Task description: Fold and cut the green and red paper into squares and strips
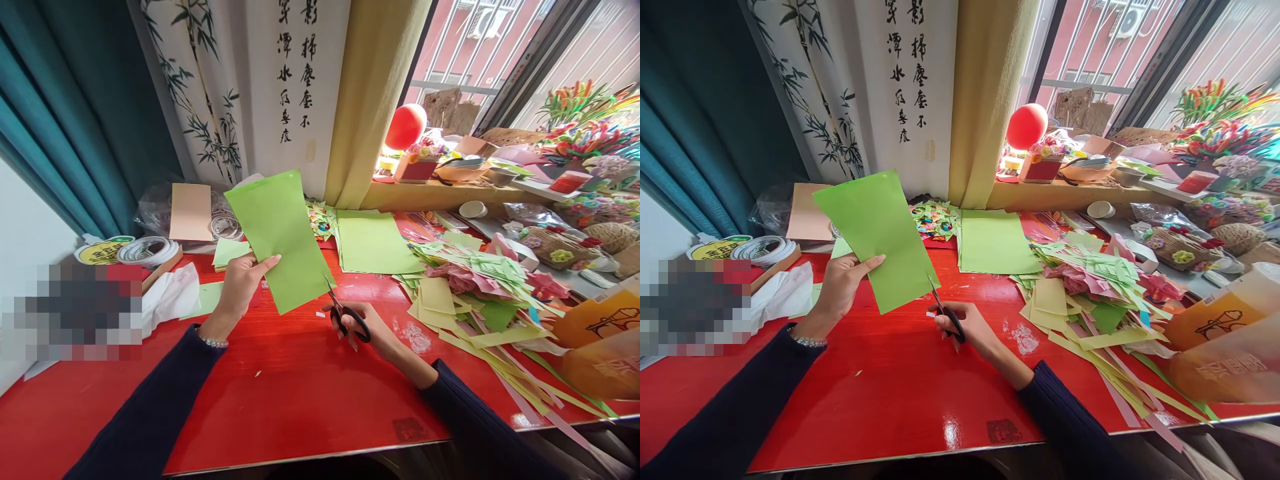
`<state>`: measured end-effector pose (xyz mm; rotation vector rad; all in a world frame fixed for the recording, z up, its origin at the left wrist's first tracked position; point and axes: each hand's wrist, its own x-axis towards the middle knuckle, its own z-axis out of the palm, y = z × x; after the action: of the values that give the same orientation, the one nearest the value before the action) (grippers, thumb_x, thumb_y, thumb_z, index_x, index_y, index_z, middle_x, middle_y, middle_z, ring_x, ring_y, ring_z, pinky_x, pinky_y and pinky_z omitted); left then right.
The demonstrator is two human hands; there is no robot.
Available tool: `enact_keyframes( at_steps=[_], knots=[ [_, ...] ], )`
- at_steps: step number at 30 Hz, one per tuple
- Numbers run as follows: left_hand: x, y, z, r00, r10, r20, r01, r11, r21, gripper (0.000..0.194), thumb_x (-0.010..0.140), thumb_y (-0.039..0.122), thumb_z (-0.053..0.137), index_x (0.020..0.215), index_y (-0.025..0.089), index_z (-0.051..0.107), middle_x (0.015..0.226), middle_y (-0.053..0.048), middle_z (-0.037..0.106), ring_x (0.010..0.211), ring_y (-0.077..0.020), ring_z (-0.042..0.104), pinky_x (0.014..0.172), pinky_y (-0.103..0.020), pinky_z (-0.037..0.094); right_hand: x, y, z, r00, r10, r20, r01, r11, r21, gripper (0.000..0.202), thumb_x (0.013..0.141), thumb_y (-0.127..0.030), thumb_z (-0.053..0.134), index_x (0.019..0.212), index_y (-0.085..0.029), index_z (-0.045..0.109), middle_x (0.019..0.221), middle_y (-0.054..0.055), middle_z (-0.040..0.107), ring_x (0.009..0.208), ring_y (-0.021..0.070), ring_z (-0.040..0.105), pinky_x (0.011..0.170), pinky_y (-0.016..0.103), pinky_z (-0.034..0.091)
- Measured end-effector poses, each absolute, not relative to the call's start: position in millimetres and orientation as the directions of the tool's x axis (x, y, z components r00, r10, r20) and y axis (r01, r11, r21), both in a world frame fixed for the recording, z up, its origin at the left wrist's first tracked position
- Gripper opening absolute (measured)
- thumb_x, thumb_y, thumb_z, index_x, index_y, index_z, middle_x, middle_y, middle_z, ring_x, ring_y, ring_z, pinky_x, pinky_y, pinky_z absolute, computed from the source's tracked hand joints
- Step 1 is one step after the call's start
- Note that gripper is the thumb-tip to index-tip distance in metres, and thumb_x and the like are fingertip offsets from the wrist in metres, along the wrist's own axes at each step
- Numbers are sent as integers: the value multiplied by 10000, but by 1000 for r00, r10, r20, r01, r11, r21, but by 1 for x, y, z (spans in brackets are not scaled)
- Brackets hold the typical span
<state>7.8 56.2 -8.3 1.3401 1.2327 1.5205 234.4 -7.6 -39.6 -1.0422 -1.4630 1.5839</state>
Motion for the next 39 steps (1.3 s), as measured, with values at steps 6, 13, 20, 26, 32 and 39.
enact_keyframes(
  at_steps=[6,13,20,26,32,39],
  knots=[
    [6,57,-10,-128,957,260,36,-257,966,272,607,352,713,790,150,703,773,-30,686,721,-191,598,621,-283,463,234,-8,-38,-407,909,-88,24,-85,-996,567,664,-545,607,1003,-92,580,674,26,480,555,111,482,344,176,356],
    [8,57,-9,-114,959,258,-24,-262,965,290,615,338,714,837,152,702,850,-46,696,816,-214,609,707,-314,481,233,-9,-36,-400,913,-76,53,-59,-997,514,677,-543,596,940,-101,586,613,-2,474,447,67,428,343,170,300],
    [7,56,-8,-74,963,259,-117,-267,957,268,638,285,708,865,141,697,953,-66,690,901,-227,607,790,-337,483,233,-7,-43,-372,926,-61,45,-47,-998,345,714,-435,617,872,-130,585,588,-23,443,475,75,449,378,176,291],
    [7,57,-9,-78,968,237,-150,-247,957,248,630,270,716,840,139,701,949,-67,693,887,-226,618,779,-334,495,231,-7,-47,-347,937,-45,26,-39,-999,303,705,-402,631,840,-136,584,586,-36,423,493,67,419,454,197,365],
    [7,59,-10,-94,968,234,-124,-245,962,255,619,288,722,828,145,704,904,-60,700,872,-223,617,756,-323,491,229,-7,-50,-319,947,-36,4,-36,-999,299,707,-415,627,830,-146,585,579,-39,415,479,66,412,431,194,356],
    [10,56,-12,-56,980,190,-92,-194,977,285,604,333,725,821,149,706,865,-58,704,817,-214,625,710,-318,498,230,-10,-45,-317,945,-85,33,-78,-996,410,699,-484,611,912,-134,599,559,-21,477,414,67,430,333,174,206]
  ],
)
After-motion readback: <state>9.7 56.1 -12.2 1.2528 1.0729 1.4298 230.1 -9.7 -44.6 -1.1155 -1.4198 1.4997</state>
